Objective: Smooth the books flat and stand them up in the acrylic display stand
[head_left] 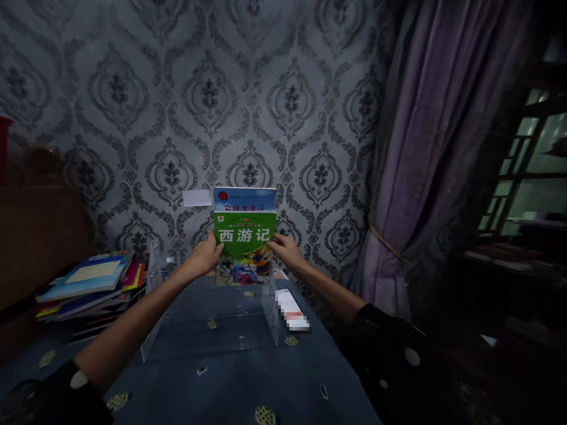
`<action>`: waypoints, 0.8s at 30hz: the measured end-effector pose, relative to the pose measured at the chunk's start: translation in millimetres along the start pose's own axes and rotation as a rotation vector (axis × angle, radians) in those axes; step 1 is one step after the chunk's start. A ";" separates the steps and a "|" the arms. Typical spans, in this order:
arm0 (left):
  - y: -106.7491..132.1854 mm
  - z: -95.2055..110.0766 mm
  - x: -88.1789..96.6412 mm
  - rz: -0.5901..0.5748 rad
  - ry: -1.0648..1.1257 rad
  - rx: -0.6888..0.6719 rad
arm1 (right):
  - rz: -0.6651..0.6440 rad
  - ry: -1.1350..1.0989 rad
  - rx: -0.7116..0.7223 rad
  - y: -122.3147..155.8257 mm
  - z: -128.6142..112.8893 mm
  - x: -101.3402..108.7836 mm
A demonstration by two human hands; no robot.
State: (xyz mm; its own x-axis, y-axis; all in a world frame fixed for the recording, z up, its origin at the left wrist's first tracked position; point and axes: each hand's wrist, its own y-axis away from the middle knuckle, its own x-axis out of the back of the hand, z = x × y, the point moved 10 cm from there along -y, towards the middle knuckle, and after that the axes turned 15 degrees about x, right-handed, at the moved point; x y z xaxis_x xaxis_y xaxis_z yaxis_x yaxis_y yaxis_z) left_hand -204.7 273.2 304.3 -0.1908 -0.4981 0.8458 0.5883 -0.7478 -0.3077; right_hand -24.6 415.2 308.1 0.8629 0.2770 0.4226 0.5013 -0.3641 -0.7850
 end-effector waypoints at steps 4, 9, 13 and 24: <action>-0.9 -0.1 -1.1 -0.016 -0.014 0.013 | 0.009 -0.006 0.002 0.6 0.1 1.3; 1.7 1.5 0.0 -0.030 -0.024 0.022 | 0.022 -0.012 -0.001 1.2 1.9 1.8; 4.5 3.4 1.3 -0.041 -0.011 0.012 | 0.027 -0.022 0.000 -0.1 0.9 1.2; 17.0 -11.8 -1.2 -0.048 0.042 0.026 | 0.082 -0.115 -0.120 13.5 4.2 -2.0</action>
State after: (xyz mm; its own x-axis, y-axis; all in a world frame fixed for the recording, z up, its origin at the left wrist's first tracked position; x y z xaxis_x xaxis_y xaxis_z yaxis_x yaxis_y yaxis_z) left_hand -203.7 255.9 292.9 -0.2519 -0.4809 0.8398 0.5978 -0.7598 -0.2558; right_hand -19.8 413.4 294.8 0.8916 0.3392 0.3000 0.4399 -0.4910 -0.7519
